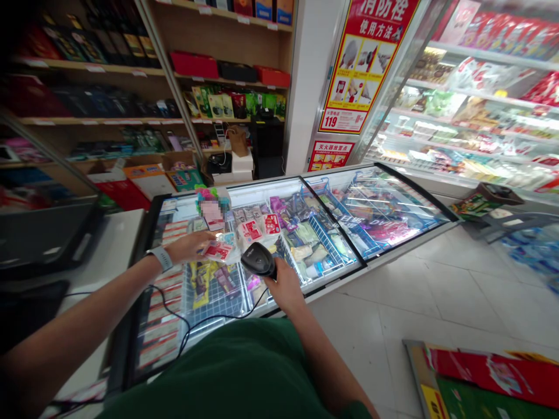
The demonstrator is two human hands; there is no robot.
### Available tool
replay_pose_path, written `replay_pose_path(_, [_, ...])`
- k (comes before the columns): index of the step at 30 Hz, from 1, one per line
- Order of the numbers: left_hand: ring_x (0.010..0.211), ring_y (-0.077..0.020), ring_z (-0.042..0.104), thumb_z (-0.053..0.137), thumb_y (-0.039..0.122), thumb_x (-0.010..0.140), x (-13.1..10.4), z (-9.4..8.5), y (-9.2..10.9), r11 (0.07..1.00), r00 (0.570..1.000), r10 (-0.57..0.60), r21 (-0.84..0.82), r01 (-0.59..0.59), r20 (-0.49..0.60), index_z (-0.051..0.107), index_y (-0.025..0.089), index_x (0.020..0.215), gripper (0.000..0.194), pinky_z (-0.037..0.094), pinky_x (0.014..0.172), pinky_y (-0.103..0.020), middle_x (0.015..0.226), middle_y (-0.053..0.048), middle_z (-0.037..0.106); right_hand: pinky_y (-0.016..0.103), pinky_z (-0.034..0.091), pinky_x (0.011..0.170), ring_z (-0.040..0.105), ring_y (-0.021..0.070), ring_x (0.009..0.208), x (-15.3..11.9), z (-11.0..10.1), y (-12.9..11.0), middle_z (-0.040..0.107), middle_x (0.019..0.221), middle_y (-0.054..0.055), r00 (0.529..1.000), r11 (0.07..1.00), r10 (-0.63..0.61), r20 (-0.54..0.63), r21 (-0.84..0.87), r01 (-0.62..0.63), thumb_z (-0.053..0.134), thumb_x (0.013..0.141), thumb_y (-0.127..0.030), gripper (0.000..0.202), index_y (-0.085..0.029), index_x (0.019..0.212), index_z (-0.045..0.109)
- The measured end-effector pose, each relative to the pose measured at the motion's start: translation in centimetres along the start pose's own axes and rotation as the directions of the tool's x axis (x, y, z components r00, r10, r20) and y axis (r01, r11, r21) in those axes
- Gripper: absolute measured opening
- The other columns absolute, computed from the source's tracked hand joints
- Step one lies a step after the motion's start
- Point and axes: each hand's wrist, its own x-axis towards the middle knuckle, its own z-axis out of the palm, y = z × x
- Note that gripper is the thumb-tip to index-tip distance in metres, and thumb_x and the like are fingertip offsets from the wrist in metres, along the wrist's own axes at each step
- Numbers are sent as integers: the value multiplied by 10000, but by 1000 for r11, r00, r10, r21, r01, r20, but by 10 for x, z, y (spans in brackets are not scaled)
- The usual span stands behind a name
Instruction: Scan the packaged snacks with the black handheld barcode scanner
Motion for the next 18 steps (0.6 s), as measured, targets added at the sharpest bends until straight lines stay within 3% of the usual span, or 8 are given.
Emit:
replay_pose_path(5, [1214,-272,530,648,342,657,-17,15,0,998,1000,11,-56,-12,-21,586,188,1189,557,405,1033,-387,1300,-121,589,278,414,730,611,212,873,2,2,-2,644,919,55,1000,1000,-18,6,6,18,628,791,-222,197,-175,975,577])
replay_pose_path(9, [1186,-270,542,668,367,646,-26,19,8,984,994,-58,-171,42,-91,609,206,1158,541,422,1011,-383,1261,-102,603,276,413,718,610,210,853,3,4,-3,644,899,53,1000,1000,-13,5,-4,13,637,778,-212,187,-173,952,581])
replay_pose_path(14, [838,-200,633,681,424,643,-38,17,25,927,965,-219,-338,161,-142,612,183,1139,555,495,815,-336,1047,-83,646,281,420,722,608,210,843,4,4,-3,651,890,51,1000,1000,-6,-1,-7,6,658,766,-235,207,-179,954,588])
replay_pose_path(18, [631,-155,594,714,477,607,-50,20,37,804,904,-409,-517,293,-123,611,157,1121,614,472,626,-285,805,-23,641,294,431,730,608,216,850,5,4,-2,654,912,64,1000,1000,2,-9,-15,-2,652,763,-233,246,-167,992,586])
